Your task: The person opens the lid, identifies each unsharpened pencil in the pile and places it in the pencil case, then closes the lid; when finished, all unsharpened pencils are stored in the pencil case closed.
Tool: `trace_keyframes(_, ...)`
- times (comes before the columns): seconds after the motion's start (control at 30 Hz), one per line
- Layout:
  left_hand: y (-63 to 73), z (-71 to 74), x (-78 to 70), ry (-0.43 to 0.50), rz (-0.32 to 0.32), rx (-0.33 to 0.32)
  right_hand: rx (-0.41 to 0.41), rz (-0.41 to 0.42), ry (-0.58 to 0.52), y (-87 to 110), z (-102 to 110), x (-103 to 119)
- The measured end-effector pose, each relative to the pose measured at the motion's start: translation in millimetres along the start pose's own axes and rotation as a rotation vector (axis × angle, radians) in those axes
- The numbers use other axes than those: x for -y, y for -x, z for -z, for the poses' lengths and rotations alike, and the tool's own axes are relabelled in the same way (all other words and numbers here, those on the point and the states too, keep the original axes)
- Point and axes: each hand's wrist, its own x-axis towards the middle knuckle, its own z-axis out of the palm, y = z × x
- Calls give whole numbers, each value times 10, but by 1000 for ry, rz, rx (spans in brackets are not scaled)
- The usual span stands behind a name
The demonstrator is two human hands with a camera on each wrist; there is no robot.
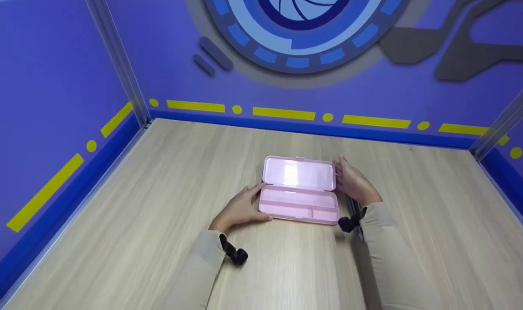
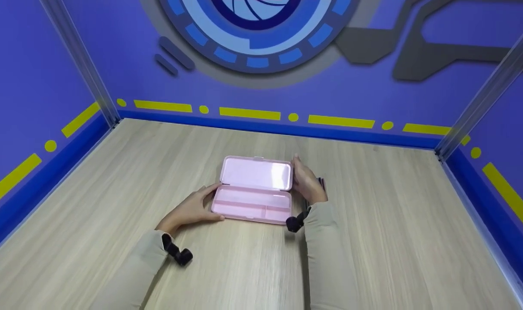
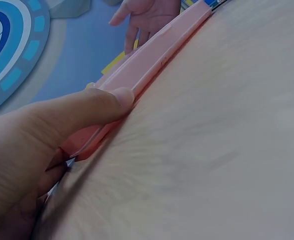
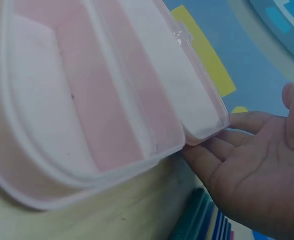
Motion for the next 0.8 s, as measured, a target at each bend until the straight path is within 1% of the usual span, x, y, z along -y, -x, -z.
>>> trace_keyframes(0.17,-1,-6,6,7,-17,-2,-39,32,115,112,8,73)
trace_keyframes(0.3,-2,-15,13,1,-29,4,-74,36,196,220,20,126)
trace_keyframes(0.4,-8,-3,19,-2,-33,2,-71,54,251,297,32,179)
trace_keyframes(0.53,-12,1,19,-8,-45,-3,-52,113,350,423,85,235)
trace_keyframes(0.6,-13,0,16,-13,-51,-2,-54,130,429,496,126,255)
trace_keyframes(0.8,-14,-22,6,-27,-86,8,-109,147,709,704,247,249)
